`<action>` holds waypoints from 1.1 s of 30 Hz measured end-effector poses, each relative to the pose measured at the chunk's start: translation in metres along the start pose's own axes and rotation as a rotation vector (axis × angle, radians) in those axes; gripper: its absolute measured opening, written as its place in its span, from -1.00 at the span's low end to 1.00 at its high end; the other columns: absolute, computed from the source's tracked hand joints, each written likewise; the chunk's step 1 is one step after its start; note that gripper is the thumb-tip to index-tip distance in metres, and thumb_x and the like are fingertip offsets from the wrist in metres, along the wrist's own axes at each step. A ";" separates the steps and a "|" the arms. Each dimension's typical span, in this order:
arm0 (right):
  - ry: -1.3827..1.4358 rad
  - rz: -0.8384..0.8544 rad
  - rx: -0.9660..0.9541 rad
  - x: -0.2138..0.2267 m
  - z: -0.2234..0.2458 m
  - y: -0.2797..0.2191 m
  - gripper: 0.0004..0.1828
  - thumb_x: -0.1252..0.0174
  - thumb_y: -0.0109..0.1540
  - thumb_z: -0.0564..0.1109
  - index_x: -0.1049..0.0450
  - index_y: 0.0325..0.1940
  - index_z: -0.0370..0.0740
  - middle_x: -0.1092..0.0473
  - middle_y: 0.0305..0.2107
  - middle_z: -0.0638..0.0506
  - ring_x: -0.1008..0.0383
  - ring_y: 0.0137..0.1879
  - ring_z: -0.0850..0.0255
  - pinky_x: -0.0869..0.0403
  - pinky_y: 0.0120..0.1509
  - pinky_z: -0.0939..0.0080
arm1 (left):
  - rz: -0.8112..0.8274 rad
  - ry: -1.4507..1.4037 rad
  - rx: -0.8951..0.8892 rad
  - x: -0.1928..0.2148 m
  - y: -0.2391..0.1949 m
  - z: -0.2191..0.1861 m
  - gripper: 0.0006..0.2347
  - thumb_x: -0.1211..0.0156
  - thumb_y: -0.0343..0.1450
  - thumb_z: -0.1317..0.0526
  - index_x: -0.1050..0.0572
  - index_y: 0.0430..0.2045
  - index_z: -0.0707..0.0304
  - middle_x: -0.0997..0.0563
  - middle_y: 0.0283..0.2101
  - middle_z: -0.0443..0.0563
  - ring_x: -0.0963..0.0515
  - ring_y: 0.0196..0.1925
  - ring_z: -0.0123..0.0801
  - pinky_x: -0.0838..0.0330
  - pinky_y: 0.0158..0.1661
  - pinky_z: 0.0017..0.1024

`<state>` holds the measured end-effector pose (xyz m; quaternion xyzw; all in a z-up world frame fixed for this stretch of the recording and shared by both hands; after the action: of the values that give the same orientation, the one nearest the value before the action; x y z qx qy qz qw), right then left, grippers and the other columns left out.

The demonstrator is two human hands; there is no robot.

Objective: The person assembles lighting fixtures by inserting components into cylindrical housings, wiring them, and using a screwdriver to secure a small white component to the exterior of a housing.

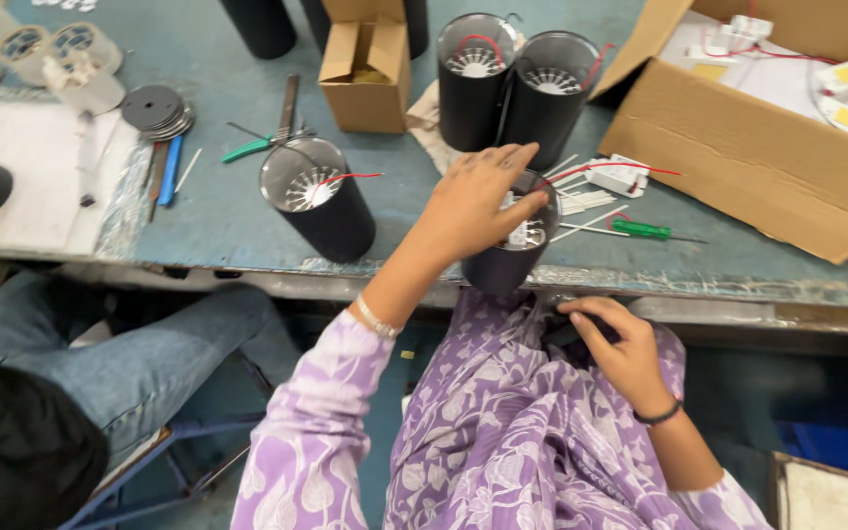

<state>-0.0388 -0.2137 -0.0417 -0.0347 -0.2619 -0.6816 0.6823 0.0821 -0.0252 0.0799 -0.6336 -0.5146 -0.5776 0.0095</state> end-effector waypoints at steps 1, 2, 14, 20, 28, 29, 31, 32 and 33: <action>-0.030 -0.025 0.025 0.003 0.000 0.002 -0.84 -0.20 0.27 -0.26 -0.60 -0.08 -0.29 -0.58 -0.17 -0.05 -0.59 -0.01 0.16 -0.47 0.13 0.25 | 0.048 0.009 0.033 -0.018 0.012 0.006 -0.50 -0.26 0.43 -0.02 -0.40 0.17 0.30 -0.56 0.11 0.24 -0.53 0.16 0.09 -0.32 0.18 -0.05; -0.061 -0.049 0.050 0.007 -0.002 0.003 -0.85 -0.21 0.26 -0.26 -0.60 -0.09 -0.30 -0.58 -0.17 -0.06 -0.59 0.00 0.16 -0.47 0.13 0.25 | 0.097 0.019 0.064 -0.034 0.022 0.011 -0.52 -0.27 0.41 -0.02 -0.43 0.13 0.30 -0.59 0.04 0.23 -0.57 0.09 0.07 -0.35 0.13 -0.05; -0.185 -0.145 0.172 0.023 -0.065 0.016 -0.90 -0.23 0.22 -0.27 -0.56 -0.18 -0.32 -0.59 -0.17 -0.06 -0.59 0.00 0.12 -0.49 0.13 0.22 | 0.026 -0.638 0.194 -0.049 0.033 0.017 -0.78 -0.12 0.51 0.21 -0.59 -0.12 0.41 -0.74 -0.32 0.05 -0.75 -0.22 -0.39 -0.56 -0.17 -0.46; 0.003 -0.144 -0.026 0.031 -0.146 0.074 -0.86 -0.17 0.32 -0.23 -0.57 -0.11 -0.35 -0.60 -0.25 -0.04 -0.59 -0.17 0.27 -0.52 -0.06 0.28 | -0.112 -0.819 0.289 -0.033 0.030 0.026 -0.75 -0.10 0.54 0.22 -0.59 -0.05 0.45 -0.74 -0.28 -0.01 -0.70 -0.18 -0.50 -0.49 -0.25 -0.48; 0.274 -0.173 -0.179 0.031 -0.241 0.092 -0.77 -0.16 0.37 -0.18 -0.50 0.02 -0.41 -0.57 -0.28 -0.07 -0.49 -0.37 0.35 -0.46 -0.28 0.34 | -0.818 -0.505 0.108 0.066 -0.012 -0.026 -0.54 -0.25 0.52 0.27 -0.26 0.30 0.39 -0.54 0.14 0.20 -0.52 0.19 -0.14 -0.39 0.27 -0.27; 0.279 -0.170 -0.181 0.034 -0.244 0.090 -0.78 -0.16 0.37 -0.18 -0.50 0.02 -0.41 -0.56 -0.28 -0.07 -0.49 -0.37 0.35 -0.45 -0.28 0.35 | -0.853 -0.333 0.038 0.079 -0.027 -0.058 -0.51 -0.28 0.48 0.30 -0.22 0.29 0.41 -0.46 0.21 0.26 -0.44 0.32 0.05 -0.30 0.37 -0.17; 0.263 -0.200 -0.132 0.039 -0.243 0.091 -0.81 -0.19 0.40 -0.20 -0.51 0.00 -0.43 -0.54 -0.29 -0.06 -0.48 -0.32 0.36 -0.44 -0.24 0.36 | -0.800 -0.152 -0.162 0.091 -0.048 -0.127 -0.50 -0.29 0.47 0.29 -0.22 0.29 0.40 -0.46 0.21 0.27 -0.44 0.32 0.05 -0.30 0.38 -0.17; 0.242 -0.234 -0.080 0.040 -0.239 0.093 -0.83 -0.21 0.42 -0.22 -0.52 -0.02 -0.46 -0.52 -0.30 -0.07 -0.47 -0.26 0.38 -0.44 -0.19 0.37 | -0.741 -0.114 -0.265 0.091 -0.057 -0.160 -0.49 -0.30 0.47 0.29 -0.22 0.29 0.40 -0.46 0.22 0.27 -0.44 0.32 0.05 -0.30 0.38 -0.17; 0.218 -0.266 -0.040 0.040 -0.234 0.085 -0.84 -0.24 0.44 -0.25 -0.53 -0.04 -0.48 -0.49 -0.30 -0.07 -0.46 -0.20 0.39 -0.43 -0.14 0.38 | -0.668 -0.110 -0.355 0.088 -0.066 -0.192 -0.49 -0.30 0.47 0.29 -0.22 0.29 0.39 -0.46 0.22 0.27 -0.44 0.33 0.05 -0.30 0.38 -0.17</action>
<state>0.1120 -0.3392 -0.2007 0.0609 -0.1753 -0.7707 0.6095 -0.1172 -0.0543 0.1708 -0.4530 -0.5844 -0.5940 -0.3168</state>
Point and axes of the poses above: each hand's wrist, its own y-axis towards the middle knuckle, its own x-axis out of the back of the hand, z = x × y, the point moved 9 cm from there along y, towards the middle knuckle
